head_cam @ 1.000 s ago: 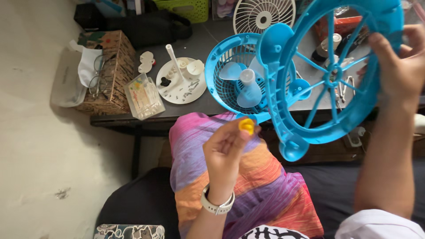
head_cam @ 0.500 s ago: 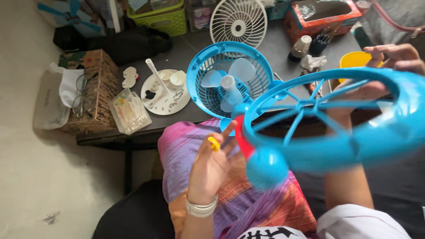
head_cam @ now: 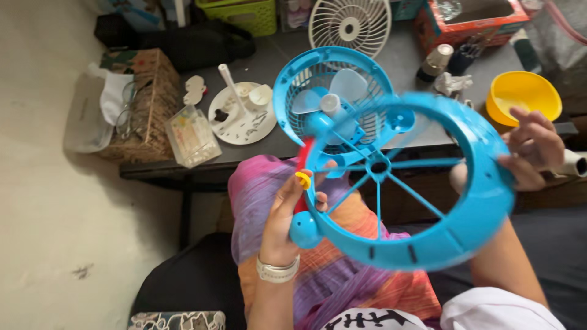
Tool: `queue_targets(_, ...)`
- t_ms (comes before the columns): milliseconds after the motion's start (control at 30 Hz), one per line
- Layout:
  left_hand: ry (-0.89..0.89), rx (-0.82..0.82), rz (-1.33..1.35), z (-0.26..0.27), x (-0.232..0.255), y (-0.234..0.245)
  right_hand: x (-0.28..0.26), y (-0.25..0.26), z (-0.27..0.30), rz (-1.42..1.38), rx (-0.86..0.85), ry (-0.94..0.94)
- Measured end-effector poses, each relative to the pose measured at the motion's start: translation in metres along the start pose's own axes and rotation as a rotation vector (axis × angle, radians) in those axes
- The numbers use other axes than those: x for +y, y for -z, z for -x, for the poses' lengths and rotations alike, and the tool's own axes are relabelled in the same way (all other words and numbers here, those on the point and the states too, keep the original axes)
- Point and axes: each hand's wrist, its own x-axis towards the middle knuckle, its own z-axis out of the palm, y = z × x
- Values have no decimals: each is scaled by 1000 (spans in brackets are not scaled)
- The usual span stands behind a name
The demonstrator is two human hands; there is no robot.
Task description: The person assembles a small blue fan by attaching a yellow plastic piece to the fan cage using a screwdriver. They then secure the cage to the fan base with screws, tightening each one in sequence.
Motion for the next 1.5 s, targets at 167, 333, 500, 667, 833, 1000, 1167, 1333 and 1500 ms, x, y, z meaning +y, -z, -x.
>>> queue_targets(167, -275, 92, -431, 4, 3, -5, -37, 3, -40, 253, -350, -495)
queue_targets(333, -252, 116, -627, 7, -13, -27, -123, -25, -87, 217, -835, -898)
queue_targets(500, -291, 15, -816, 5, -26, -43, -158, -75, -88, -110, -1021, -1105)
queue_targets(667, -251, -44, -727, 9, -26, -52, -166, -77, -77, -199, -876, -1242)
queue_targets(833, -151, -123, -564, 11, -17, -53, -137, -64, -83, -390, -724, -1241)
queue_targets(1000, 95, -59, -480, 10, -16, -51, -101, -74, -105, -385, -1195, -867)
queue_targets(1167, 80, -122, -594, 17, -20, -46, -98, -96, -111, -508, -1348, -887)
queue_targets(1333, 65, -81, -520, 22, -24, -32, -91, -109, -111, -594, -1425, -790)
queue_targets(1500, 118, -50, -488, 21, -24, -32, -85, -112, -115, -600, -1512, -748)
